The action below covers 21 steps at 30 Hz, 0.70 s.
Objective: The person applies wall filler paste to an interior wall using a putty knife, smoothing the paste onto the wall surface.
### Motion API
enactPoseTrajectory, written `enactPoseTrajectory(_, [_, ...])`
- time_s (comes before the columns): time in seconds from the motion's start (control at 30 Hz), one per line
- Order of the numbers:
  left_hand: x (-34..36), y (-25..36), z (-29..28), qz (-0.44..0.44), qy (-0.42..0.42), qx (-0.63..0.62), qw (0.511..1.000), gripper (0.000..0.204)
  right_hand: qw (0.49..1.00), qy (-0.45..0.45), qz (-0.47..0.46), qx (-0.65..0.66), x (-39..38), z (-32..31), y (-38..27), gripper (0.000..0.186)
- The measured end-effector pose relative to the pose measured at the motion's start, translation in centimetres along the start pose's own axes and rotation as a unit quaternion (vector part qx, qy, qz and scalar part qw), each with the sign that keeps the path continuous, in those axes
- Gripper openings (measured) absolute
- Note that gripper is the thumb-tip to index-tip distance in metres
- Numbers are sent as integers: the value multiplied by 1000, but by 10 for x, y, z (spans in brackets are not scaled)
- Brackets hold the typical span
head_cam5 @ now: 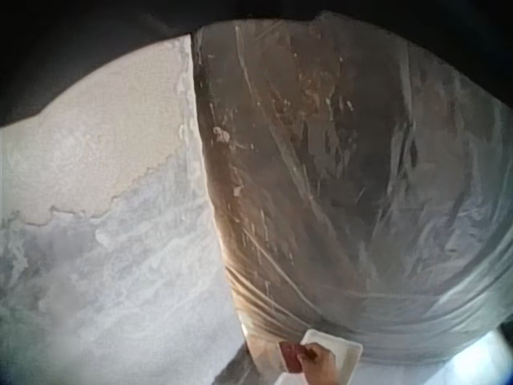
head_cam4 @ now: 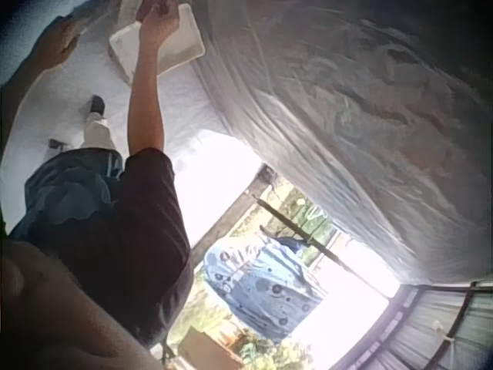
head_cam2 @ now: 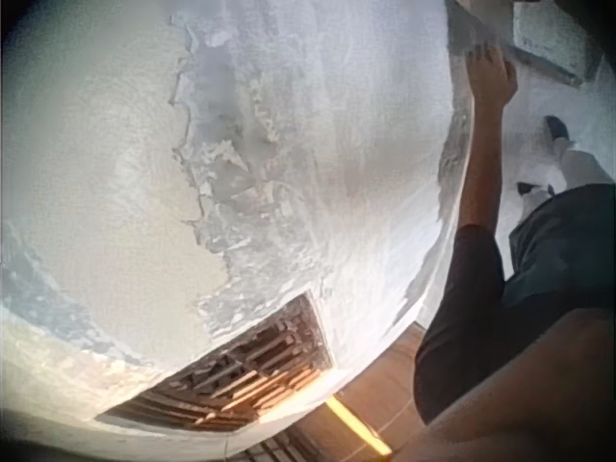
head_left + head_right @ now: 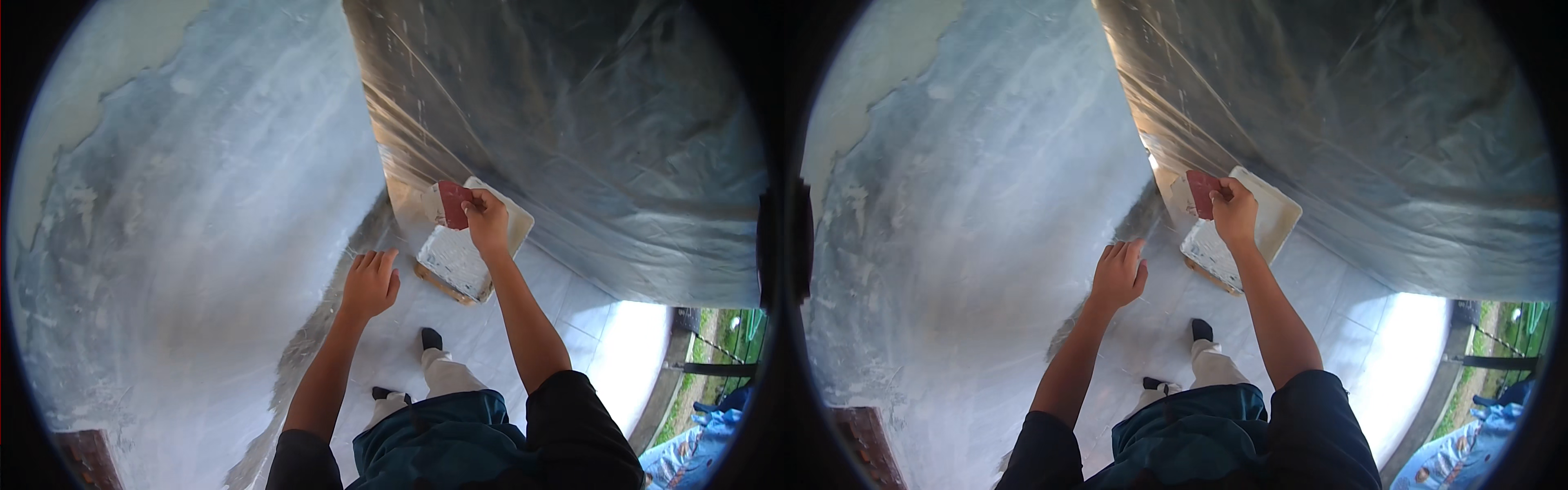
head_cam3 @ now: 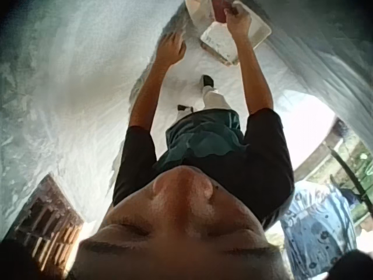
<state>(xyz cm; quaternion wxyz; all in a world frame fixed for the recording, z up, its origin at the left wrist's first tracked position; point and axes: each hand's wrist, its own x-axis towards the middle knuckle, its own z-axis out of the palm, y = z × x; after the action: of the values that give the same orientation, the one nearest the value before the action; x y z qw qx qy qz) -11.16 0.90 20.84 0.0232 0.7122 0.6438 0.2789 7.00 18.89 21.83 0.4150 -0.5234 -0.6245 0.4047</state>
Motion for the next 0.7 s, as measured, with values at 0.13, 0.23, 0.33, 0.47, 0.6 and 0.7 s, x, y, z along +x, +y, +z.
enactPoseTrajectory(0.13, [-3, 6, 66, -24, -63, -44, 997, 43, 992, 63, 28, -108, 4, -43, 56, 17])
enactPoseTrajectory(0.23, [-11, 10, 109, -37, -112, -50, 992, 45, 981, 88, 52, -166, 3, -65, 107, 18])
enactPoseTrajectory(0.33, [-14, 11, 144, -68, -140, -77, 985, 41, 970, 91, 67, -214, 3, -79, 144, 20])
enactPoseTrajectory(0.47, [-23, 13, 177, -94, -192, -91, 973, 41, 958, 95, 70, -261, 7, -91, 190, 20])
enactPoseTrajectory(0.6, [-32, 13, 203, -98, -236, -89, 963, 41, 940, 92, 91, -315, 16, -94, 227, 18])
enactPoseTrajectory(0.7, [-36, 14, 216, -108, -270, -92, 952, 40, 926, 84, 109, -352, 19, -94, 254, 16])
